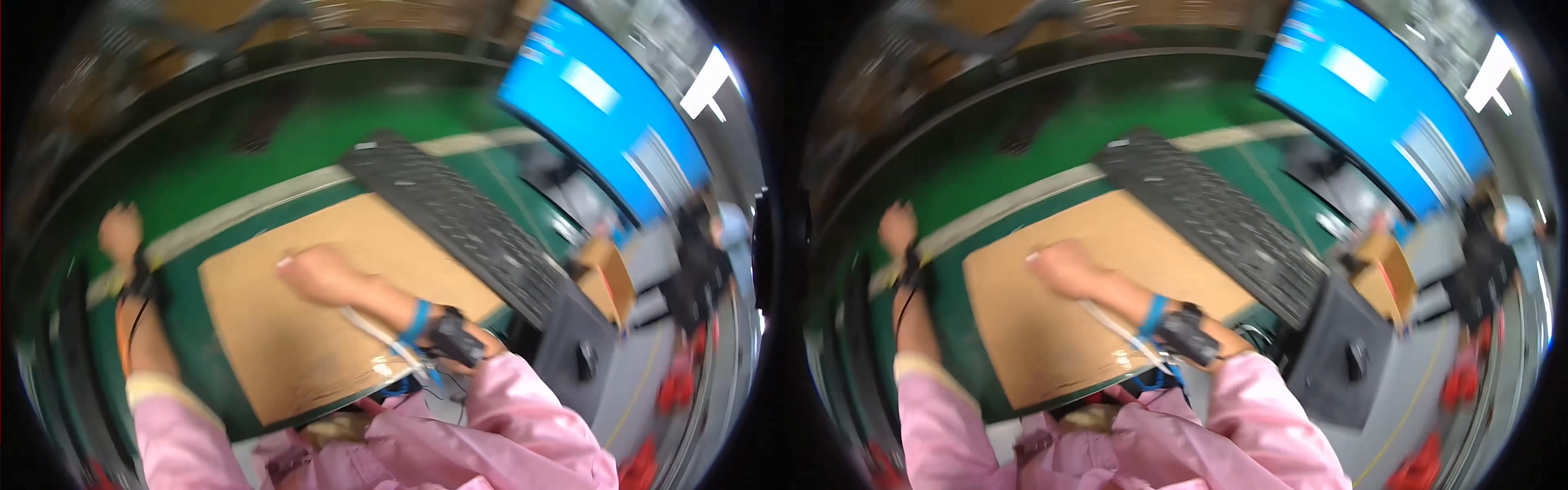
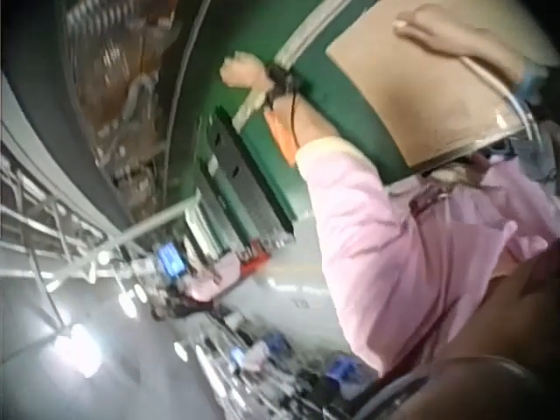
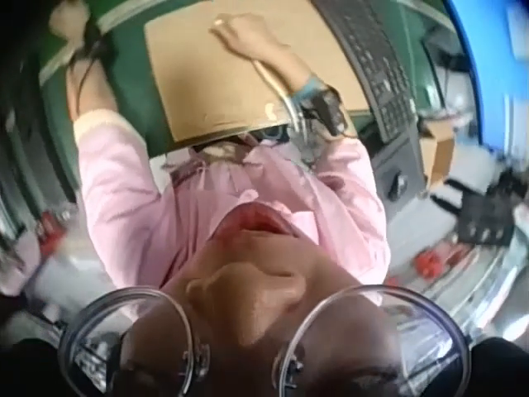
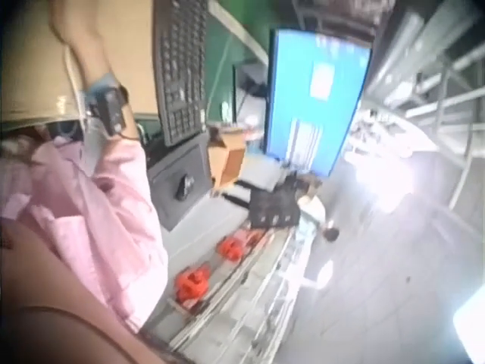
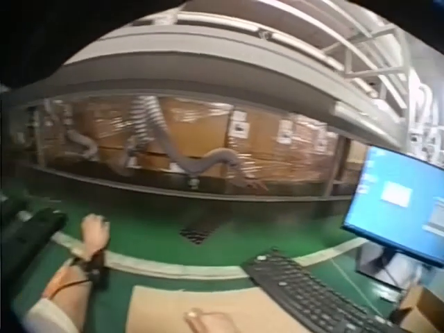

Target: The person tests the LED backlight functionality of keyboard panels by connecting them to a power source with a connector cable.

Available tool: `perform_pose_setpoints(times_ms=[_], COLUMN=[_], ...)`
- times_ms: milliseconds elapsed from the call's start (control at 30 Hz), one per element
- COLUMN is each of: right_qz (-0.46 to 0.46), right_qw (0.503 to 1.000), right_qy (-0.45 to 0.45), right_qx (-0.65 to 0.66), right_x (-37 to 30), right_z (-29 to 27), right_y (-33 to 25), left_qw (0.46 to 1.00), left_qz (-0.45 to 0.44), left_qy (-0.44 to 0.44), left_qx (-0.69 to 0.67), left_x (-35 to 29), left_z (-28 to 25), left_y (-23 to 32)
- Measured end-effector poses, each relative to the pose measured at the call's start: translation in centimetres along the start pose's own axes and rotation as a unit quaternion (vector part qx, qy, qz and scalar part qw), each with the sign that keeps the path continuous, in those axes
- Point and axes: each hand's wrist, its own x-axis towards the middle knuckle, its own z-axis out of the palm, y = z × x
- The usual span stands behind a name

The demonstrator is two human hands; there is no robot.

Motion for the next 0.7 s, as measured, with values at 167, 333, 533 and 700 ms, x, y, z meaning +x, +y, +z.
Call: perform_pose_setpoints(times_ms=[167,333,533,700], right_qz=[0.043,0.024,0.040,0.078], right_qw=[0.998,0.999,0.998,0.996], right_qy=[-0.025,-0.026,-0.033,-0.047], right_qx=[-0.033,-0.007,0.030,0.003], right_x=[0.0,0.2,-0.1,0.1], right_z=[0.0,-0.3,-0.3,-0.4], right_y=[-0.2,-0.6,-0.2,-0.5], left_qw=[0.997,0.997,0.995,0.995], left_qz=[-0.010,-0.061,-0.080,-0.103], left_qy=[0.081,0.055,0.057,0.009], left_qx=[-0.003,-0.004,-0.017,0.015], left_x=[-1.2,-1.3,-1.5,-1.4], left_z=[-1.3,-1.0,-0.7,-1.1], left_y=[0.5,0.9,1.1,1.5])
